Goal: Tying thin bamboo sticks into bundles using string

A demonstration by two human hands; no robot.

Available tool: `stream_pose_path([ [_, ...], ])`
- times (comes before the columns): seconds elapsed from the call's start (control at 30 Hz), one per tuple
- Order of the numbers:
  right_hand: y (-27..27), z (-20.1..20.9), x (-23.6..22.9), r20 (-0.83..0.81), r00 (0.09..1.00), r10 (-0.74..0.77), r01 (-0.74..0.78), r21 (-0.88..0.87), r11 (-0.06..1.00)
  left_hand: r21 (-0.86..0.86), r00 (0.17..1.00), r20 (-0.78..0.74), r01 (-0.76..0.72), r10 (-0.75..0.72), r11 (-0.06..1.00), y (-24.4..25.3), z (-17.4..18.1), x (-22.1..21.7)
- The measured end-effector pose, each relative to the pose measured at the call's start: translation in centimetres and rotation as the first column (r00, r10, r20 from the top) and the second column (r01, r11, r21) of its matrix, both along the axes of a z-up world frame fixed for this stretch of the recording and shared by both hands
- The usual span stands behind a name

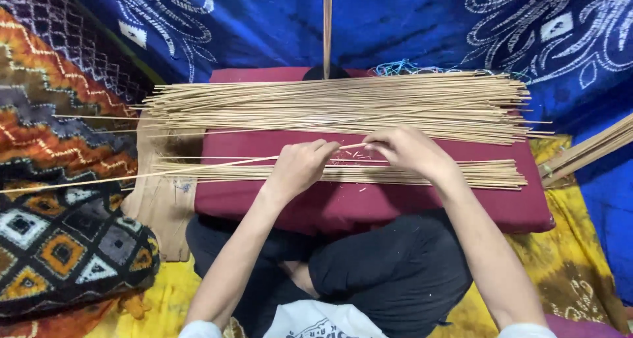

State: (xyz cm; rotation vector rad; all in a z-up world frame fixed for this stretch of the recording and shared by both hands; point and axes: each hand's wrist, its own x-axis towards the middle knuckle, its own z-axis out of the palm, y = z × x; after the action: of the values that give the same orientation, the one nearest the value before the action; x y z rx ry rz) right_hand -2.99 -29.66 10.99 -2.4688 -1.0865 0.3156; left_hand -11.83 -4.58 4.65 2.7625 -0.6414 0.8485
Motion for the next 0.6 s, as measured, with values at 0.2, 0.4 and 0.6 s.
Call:
stream_pose_path([
  [0.2, 1.1, -0.3, -1.1, -0.025, 0.998, 0.061, -0.062, -0.055, 0.997, 0.022, 0.999, 0.025, 0.032, -0.032, 0.999, -1.5, -1.2, 0.8],
  [0.4, 0.7, -0.5, -0.1, -0.015, 0.999, 0.038, -0.038, 0.006, 0.999, 0.034, 1.000, 0.018, -0.005, 0.004, 0.999, -0.9, -1.1, 1.2],
  [0.6, 0.4, 0.4, -0.6, -0.038, 0.999, -0.001, 0.001, 0.016, 1.000, -0.044, 0.997, -0.060, 0.051, -0.054, 0.998, -0.8, -1.1, 1.6],
])
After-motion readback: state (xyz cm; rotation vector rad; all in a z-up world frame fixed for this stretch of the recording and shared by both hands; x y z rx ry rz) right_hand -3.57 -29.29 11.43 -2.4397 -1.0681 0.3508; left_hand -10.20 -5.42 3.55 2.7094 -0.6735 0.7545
